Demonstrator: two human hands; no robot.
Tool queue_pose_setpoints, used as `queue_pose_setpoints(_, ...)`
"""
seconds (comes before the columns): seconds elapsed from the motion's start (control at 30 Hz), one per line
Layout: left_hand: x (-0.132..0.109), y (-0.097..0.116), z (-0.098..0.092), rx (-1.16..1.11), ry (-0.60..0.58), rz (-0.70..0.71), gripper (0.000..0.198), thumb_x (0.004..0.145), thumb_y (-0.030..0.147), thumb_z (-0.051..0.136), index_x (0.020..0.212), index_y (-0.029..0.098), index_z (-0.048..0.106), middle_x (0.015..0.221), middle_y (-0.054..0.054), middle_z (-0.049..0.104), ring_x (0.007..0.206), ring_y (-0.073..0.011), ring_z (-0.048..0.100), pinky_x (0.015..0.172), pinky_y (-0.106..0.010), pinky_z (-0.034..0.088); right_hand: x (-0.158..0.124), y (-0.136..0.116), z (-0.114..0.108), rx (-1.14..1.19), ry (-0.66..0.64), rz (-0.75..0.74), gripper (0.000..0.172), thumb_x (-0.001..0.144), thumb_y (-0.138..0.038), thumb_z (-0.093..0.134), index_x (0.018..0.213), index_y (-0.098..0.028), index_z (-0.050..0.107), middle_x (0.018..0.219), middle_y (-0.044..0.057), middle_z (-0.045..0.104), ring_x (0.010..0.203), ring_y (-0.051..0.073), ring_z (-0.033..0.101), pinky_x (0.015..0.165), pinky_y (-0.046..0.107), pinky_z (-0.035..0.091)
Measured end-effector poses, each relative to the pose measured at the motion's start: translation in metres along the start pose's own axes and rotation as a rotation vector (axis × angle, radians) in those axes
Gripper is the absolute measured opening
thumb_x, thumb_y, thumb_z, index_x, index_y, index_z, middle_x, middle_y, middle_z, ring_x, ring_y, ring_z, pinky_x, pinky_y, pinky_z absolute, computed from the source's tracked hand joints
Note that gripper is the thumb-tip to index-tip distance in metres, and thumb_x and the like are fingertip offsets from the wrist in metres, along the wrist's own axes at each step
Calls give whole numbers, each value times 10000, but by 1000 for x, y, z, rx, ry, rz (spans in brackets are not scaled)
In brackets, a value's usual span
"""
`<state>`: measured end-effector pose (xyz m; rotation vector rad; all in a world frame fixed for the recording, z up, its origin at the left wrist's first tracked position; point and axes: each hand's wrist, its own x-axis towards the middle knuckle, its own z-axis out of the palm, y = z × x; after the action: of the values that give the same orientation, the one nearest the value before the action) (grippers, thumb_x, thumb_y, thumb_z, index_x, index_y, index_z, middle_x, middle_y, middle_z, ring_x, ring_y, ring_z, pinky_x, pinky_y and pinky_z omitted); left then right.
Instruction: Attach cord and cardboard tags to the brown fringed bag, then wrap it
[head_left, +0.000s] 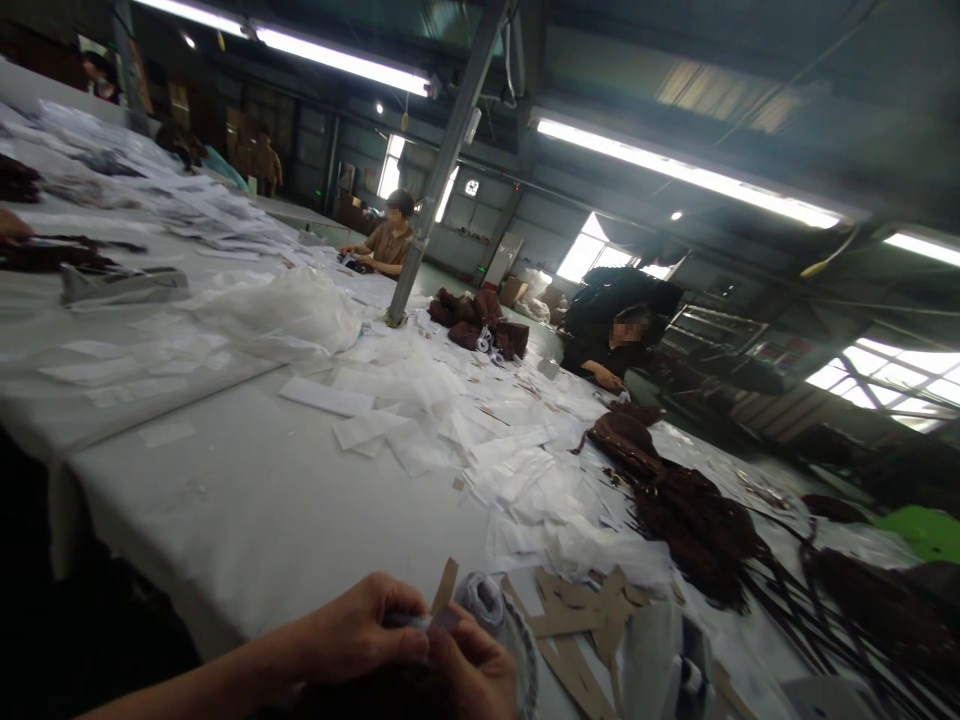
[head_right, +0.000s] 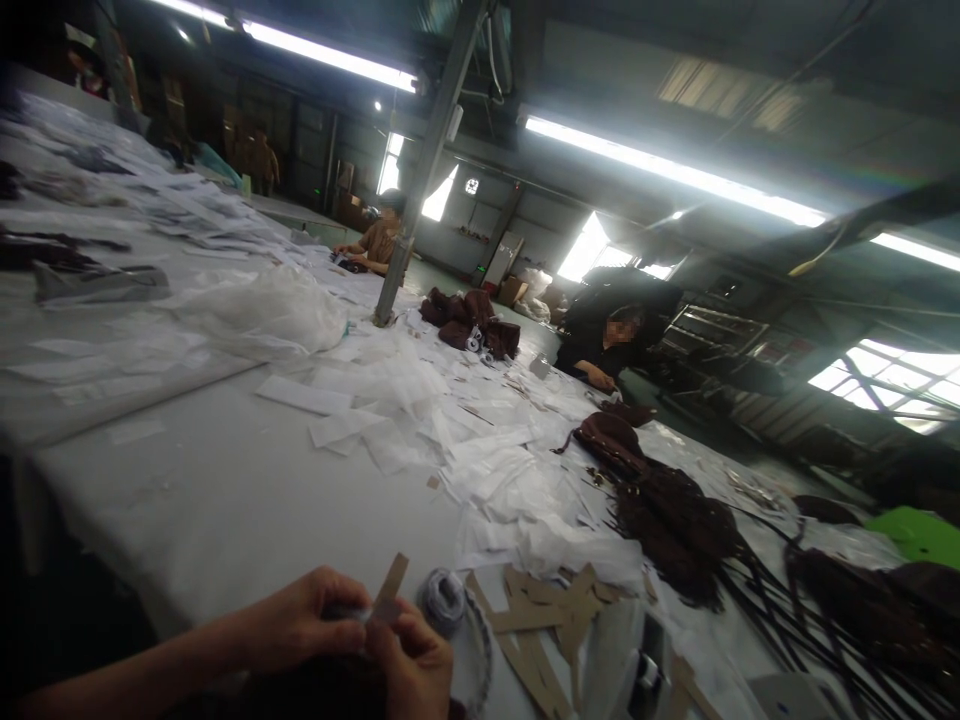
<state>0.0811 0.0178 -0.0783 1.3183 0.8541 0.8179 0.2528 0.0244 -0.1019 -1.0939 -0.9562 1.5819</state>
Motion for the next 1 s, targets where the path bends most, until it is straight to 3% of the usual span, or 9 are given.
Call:
queue_pose_setpoints(0.1, -2, 0, 0, 34, -6, 19, 269, 785, 353, 627, 930, 138, 699, 735, 2, 592, 659, -128, 475, 563, -195, 354, 1, 6, -3, 13, 33, -20, 465, 506, -481, 830, 815, -155, 711, 634, 48, 694, 576, 224, 658, 539, 318, 527)
queue_pose_setpoints(0.23, -1, 0, 0, 54, 40, -12, 243, 766, 348, 652, 876, 136, 698, 704, 14, 589, 653, -126, 479, 555, -191, 349, -1, 13, -7, -174, 207, -231, 481, 550, -492, 812, 880, -186, 642, 755, 52, 724, 696, 231, 689, 586, 294, 559)
queue_pose_setpoints(0.37, 1, 5, 1, -41, 30, 25, 306, 758, 400, 674, 916, 141, 704, 764, 8, 614, 717, -136, 499, 632, -199, 382, -5, 21, -13, -654, 261, -654, 225, 793, -401, 648, 928, -223, 679, 904, 64, 730, 839, 230, 697, 635, 264, 582)
queue_pose_setpoints(0.43, 1, 9, 2, -70, 5, 39, 311, 747, 397, 691, 921, 140, 709, 778, 8, 621, 726, -134, 497, 666, -205, 390, -6, 21, -17, -889, 192, -887, 240, 879, -346, 538, 1036, -235, 682, 1013, 76, 710, 912, 224, 686, 729, 274, 583)
queue_pose_setpoints(0.5, 0, 11, 2, -75, -10, 35, 281, 739, 364, 696, 902, 136, 711, 741, 19, 605, 693, -122, 477, 640, -199, 379, -6, 19, -21, -1043, 115, -1026, 309, 922, -321, 455, 1164, -240, 629, 1074, 83, 686, 950, 217, 674, 779, 277, 574)
queue_pose_setpoints(0.73, 4, -3, 0, -82, -4, -39, 166, 692, 239, 661, 810, 125, 683, 631, 46, 529, 612, -100, 414, 550, -193, 328, -8, 0, -24, -1200, -1, -1145, 332, 934, -347, 423, 1216, -261, 574, 1003, 75, 666, 901, 208, 664, 743, 279, 570)
queue_pose_setpoints(0.87, 10, -7, 4, -173, 169, -169, 284, 690, 421, 660, 725, 142, 619, 602, 42, 517, 562, -99, 423, 523, -202, 337, -8, 0, -19, -1174, 16, -1173, 304, 940, -345, 408, 1160, -238, 588, 959, 79, 665, 866, 201, 656, 724, 283, 559)
queue_pose_setpoints(0.93, 16, -7, 8, -200, 242, -249, 399, 706, 541, 583, 585, 167, 518, 495, 56, 421, 460, -89, 350, 435, -212, 272, -7, 2, -16, -1163, 16, -1176, 294, 944, -336, 401, 1145, -226, 584, 945, 80, 662, 855, 199, 648, 733, 294, 553)
queue_pose_setpoints(1.0, 23, -6, 12, -190, 248, -291, 401, 696, 535, 544, 514, 194, 437, 435, 68, 342, 398, -81, 274, 383, -224, 193, -6, 5, -14, -1166, 17, -1177, 293, 949, -334, 391, 1144, -211, 572, 941, 83, 655, 854, 196, 636, 747, 302, 544)
